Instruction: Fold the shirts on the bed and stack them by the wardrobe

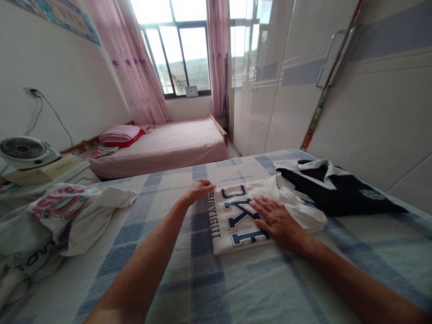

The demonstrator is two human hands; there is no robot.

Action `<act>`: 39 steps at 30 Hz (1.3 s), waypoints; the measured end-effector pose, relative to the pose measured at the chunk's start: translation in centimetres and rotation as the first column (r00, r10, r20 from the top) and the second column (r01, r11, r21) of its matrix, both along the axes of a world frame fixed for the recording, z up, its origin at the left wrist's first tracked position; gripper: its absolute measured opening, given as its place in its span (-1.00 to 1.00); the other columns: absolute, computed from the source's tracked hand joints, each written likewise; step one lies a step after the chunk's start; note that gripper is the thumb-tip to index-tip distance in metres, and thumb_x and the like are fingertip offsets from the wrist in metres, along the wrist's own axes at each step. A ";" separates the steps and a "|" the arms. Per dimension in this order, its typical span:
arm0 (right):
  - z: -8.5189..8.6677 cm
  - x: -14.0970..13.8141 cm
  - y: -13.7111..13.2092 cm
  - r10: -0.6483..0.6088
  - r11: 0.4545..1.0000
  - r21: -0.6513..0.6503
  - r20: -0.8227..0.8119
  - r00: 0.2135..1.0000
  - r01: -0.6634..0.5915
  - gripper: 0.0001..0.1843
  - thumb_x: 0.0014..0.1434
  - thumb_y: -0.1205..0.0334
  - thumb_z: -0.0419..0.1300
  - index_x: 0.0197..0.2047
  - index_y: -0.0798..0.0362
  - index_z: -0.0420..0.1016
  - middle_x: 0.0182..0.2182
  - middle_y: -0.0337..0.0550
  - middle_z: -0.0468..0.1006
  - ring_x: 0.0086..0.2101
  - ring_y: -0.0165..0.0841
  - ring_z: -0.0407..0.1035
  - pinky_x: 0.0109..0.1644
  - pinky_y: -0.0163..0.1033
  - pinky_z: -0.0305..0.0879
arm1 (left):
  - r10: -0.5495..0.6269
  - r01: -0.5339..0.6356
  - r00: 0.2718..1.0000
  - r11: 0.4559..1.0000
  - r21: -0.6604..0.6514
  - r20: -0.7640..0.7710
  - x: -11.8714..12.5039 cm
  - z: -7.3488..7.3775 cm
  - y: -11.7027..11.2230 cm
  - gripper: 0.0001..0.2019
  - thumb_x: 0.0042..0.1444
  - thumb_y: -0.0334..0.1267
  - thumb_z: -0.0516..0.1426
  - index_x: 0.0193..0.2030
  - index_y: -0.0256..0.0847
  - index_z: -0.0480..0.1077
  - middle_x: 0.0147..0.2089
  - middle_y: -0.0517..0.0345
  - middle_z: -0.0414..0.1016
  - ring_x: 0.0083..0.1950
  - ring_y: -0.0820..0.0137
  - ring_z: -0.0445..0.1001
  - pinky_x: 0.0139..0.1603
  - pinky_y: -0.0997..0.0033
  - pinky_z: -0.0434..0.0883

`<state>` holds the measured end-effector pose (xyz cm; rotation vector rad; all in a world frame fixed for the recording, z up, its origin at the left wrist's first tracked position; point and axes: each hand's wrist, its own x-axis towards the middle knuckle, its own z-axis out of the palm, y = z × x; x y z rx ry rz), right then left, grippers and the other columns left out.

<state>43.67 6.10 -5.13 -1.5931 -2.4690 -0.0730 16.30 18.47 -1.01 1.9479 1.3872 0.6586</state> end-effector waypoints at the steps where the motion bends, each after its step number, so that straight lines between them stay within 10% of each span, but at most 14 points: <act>1: 0.0 0.0 0.0 -0.003 1.000 -0.005 0.005 1.000 0.003 -0.40 0.29 -0.04 -0.10 0.31 0.03 0.18 0.30 -0.03 0.10 0.28 -0.13 -0.02 0.28 0.07 -0.06 | 0.013 -0.013 1.000 1.000 -0.006 0.014 0.0 -0.1 0.0 -0.70 -0.04 -0.09 0.09 -0.45 -0.33 0.47 -0.52 0.16 0.43 -0.49 0.45 0.35 -0.48 0.50 0.25; 9: -0.2 0.1 0.0 -0.001 1.000 -0.009 -0.001 1.000 0.001 -0.40 0.28 -0.03 -0.08 0.31 0.03 0.17 0.31 -0.05 0.07 0.29 -0.14 -0.06 0.30 0.07 -0.09 | 0.310 -0.302 0.950 0.938 0.172 -0.024 1.9 -1.4 -0.1 -0.73 0.02 -0.34 0.03 -0.20 -0.35 0.49 -0.11 -0.13 0.53 -0.02 0.18 0.45 -0.01 0.21 0.36; 14: -0.1 -0.2 0.0 -0.009 1.000 -0.028 -0.049 0.999 0.008 -0.42 0.27 0.03 -0.04 0.30 0.06 0.19 0.30 0.00 0.09 0.28 -0.11 -0.04 0.31 0.11 -0.10 | 0.004 0.102 0.959 0.928 0.358 -0.285 3.3 -1.8 -2.6 -0.58 0.19 -0.12 0.02 0.19 -0.07 0.30 0.39 0.09 0.09 0.42 0.16 -0.09 0.35 0.04 -0.08; 19: 1.7 -1.0 -1.7 -0.059 0.997 -0.069 -0.346 0.936 0.038 -0.47 0.15 0.16 0.11 0.19 0.08 0.34 0.27 0.04 0.19 0.27 -0.07 -0.01 0.31 0.12 -0.10 | -0.064 0.210 0.871 0.945 0.251 -0.487 3.9 -1.5 -2.9 -0.59 0.28 -0.10 -0.13 0.14 -0.12 0.35 0.25 -0.01 0.31 0.31 0.09 0.18 0.29 -0.10 0.00; 23: 4.0 -0.6 -5.9 -0.429 0.893 -0.443 -0.779 0.457 0.082 -0.59 0.16 0.09 0.12 0.05 0.06 0.37 -0.03 0.01 0.51 -0.03 -0.17 0.41 0.08 0.00 0.31 | -0.087 0.220 0.890 0.942 0.253 -0.448 6.0 -0.2 -0.7 -0.59 0.26 -0.15 -0.10 0.10 -0.24 0.38 0.16 -0.08 0.40 0.17 0.23 0.36 0.19 0.28 0.22; 26: 4.8 0.0 -9.3 -0.778 0.618 -0.762 -0.629 -0.005 -0.193 -0.54 0.09 0.16 0.23 0.04 0.14 0.32 -0.20 0.02 0.58 -0.23 -0.21 0.51 -0.11 -0.09 0.44 | -0.158 0.252 0.891 0.952 0.173 -0.426 8.4 -0.2 1.1 -0.60 0.22 -0.10 -0.04 0.06 -0.24 0.42 0.10 -0.07 0.46 0.12 0.23 0.40 0.10 0.37 0.28; 29: 5.0 -0.3 -11.0 -0.847 0.524 -0.784 -0.440 -0.297 -0.332 -0.54 0.03 0.35 0.28 0.01 0.22 0.32 -0.11 0.14 0.55 -0.15 -0.21 0.50 -0.06 -0.17 0.45 | -0.175 0.237 0.900 0.965 0.111 -0.400 10.5 -0.6 2.1 -0.55 0.16 -0.04 0.01 0.07 -0.25 0.40 0.03 -0.10 0.50 0.07 0.18 0.42 0.05 0.33 0.30; 39: 4.7 -2.7 -7.9 -0.753 0.553 -0.725 -0.225 -0.618 -0.410 -0.92 0.21 0.46 0.11 -0.21 0.23 0.40 -0.39 -0.11 0.59 -0.46 -0.51 0.50 -0.42 -0.48 0.47 | -0.202 0.207 0.943 0.978 -0.009 -0.264 13.4 0.4 2.5 -0.85 -0.15 -0.19 0.21 -0.52 -0.23 0.43 -0.47 0.12 0.44 -0.27 0.29 0.42 -0.27 0.42 0.30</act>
